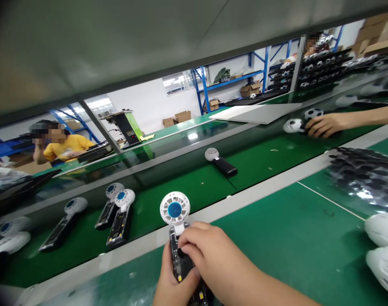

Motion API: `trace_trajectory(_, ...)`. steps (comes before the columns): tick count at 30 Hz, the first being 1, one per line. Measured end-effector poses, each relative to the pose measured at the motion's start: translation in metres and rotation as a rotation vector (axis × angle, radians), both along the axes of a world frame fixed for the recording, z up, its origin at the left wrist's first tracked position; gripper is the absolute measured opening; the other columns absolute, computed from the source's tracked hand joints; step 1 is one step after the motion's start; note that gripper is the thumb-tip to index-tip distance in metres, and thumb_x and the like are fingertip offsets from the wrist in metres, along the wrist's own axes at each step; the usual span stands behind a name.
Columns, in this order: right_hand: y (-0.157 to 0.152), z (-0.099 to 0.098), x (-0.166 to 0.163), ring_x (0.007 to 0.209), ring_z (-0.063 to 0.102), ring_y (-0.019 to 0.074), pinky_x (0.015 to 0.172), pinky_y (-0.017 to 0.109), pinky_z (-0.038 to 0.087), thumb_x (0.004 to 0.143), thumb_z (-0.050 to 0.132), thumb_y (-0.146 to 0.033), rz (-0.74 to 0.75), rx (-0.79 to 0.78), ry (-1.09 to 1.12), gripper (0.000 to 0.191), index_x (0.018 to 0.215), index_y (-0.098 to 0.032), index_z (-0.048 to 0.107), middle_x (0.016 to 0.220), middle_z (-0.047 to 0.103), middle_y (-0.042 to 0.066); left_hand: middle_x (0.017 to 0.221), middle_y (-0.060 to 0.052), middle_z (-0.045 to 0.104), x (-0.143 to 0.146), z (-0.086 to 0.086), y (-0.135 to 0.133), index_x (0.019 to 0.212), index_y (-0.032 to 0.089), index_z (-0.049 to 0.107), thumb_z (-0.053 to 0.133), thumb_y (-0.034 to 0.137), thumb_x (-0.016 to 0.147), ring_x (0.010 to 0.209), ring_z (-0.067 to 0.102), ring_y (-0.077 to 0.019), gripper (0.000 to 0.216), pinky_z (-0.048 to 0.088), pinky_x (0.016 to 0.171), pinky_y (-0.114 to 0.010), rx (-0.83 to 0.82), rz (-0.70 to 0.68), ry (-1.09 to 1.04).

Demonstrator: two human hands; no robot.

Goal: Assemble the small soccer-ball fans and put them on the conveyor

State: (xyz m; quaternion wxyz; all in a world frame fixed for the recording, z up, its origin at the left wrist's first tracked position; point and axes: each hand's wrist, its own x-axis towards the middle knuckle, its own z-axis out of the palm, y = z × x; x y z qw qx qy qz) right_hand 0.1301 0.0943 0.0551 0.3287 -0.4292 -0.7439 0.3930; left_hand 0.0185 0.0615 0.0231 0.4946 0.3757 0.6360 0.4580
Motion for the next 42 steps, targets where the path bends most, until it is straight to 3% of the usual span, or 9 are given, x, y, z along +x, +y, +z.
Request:
trace_trajectory(14,-0.002,-0.002,0.000,0.073,0.056,0.0115,0.067,0.020,0.043,0.079,0.049,-0.006,-0.031,-0.010,0.018,0.023,0.071,-0.023,0.061,0.076,0.057,-0.004,0.090,-0.010,0.063,0.002,0.002,-0.001,0.110,0.016,0.037,0.059,0.025,0.049,0.082,0.060,-0.0253,0.065,0.044,0.070,-0.030,-0.002,0.025,0.041)
trace_trajectory(26,-0.001,-0.004,-0.001,0.078,0.051,0.0150,0.067,0.025,0.042,0.078,0.055,-0.005,-0.016,0.190,-0.126,0.019,0.070,-0.021,0.060,0.073,0.057,-0.002,0.098,-0.016,0.062,0.003,0.006,-0.002,0.113,0.011,0.034,0.056,0.032,0.051,0.088,0.060,-0.0274,0.070,0.044,0.076,-0.033,0.011,0.009,0.073)
trace_trajectory(30,-0.008,-0.007,0.003,0.087,0.049,0.0165,0.076,0.029,0.043,0.082,0.049,-0.008,0.018,0.245,-0.103,0.022,0.089,-0.024,0.063,0.089,0.056,0.001,0.102,-0.013,0.063,-0.003,0.002,-0.002,0.115,0.013,0.036,0.059,0.031,0.052,0.093,0.060,-0.0258,0.069,0.044,0.080,-0.031,-0.005,0.050,-0.057)
trace_trajectory(33,-0.012,-0.007,0.007,0.098,0.046,0.0183,0.084,0.033,0.041,0.083,0.045,-0.011,0.069,0.221,-0.133,0.031,0.105,-0.029,0.058,0.106,0.050,0.003,0.105,-0.009,0.064,-0.007,-0.003,-0.001,0.118,0.019,0.036,0.058,0.031,0.059,0.096,0.060,-0.0253,0.064,0.045,0.079,-0.030,-0.011,0.086,-0.368)
trace_trajectory(36,-0.011,-0.007,0.010,0.108,0.041,0.0200,0.092,0.037,0.036,0.084,0.045,-0.013,0.140,0.154,-0.129,0.034,0.108,-0.033,0.056,0.116,0.044,0.002,0.100,-0.007,0.067,-0.008,-0.006,0.001,0.113,0.020,0.042,0.058,0.033,0.065,0.094,0.062,-0.0231,0.052,0.047,0.074,-0.026,0.036,0.142,-0.576)
trace_trajectory(39,-0.006,-0.012,0.013,0.112,0.042,0.0206,0.096,0.037,0.034,0.086,0.042,-0.019,0.204,-0.041,0.073,0.029,0.106,-0.032,0.059,0.119,0.042,0.002,0.077,-0.003,0.070,-0.007,-0.008,0.002,0.103,0.022,0.046,0.059,0.042,0.070,0.070,0.066,-0.0197,0.041,0.046,0.057,-0.024,-0.006,0.136,-0.594)
trace_trajectory(42,-0.005,-0.021,0.017,0.102,0.050,0.0186,0.090,0.034,0.039,0.089,0.035,-0.022,0.100,-0.173,0.272,0.025,0.097,-0.025,0.058,0.104,0.052,0.003,0.050,-0.003,0.063,-0.013,-0.004,0.005,0.085,0.017,0.051,0.048,0.052,0.076,0.044,0.058,-0.0156,0.036,0.039,0.044,-0.023,-0.019,0.007,-0.607)
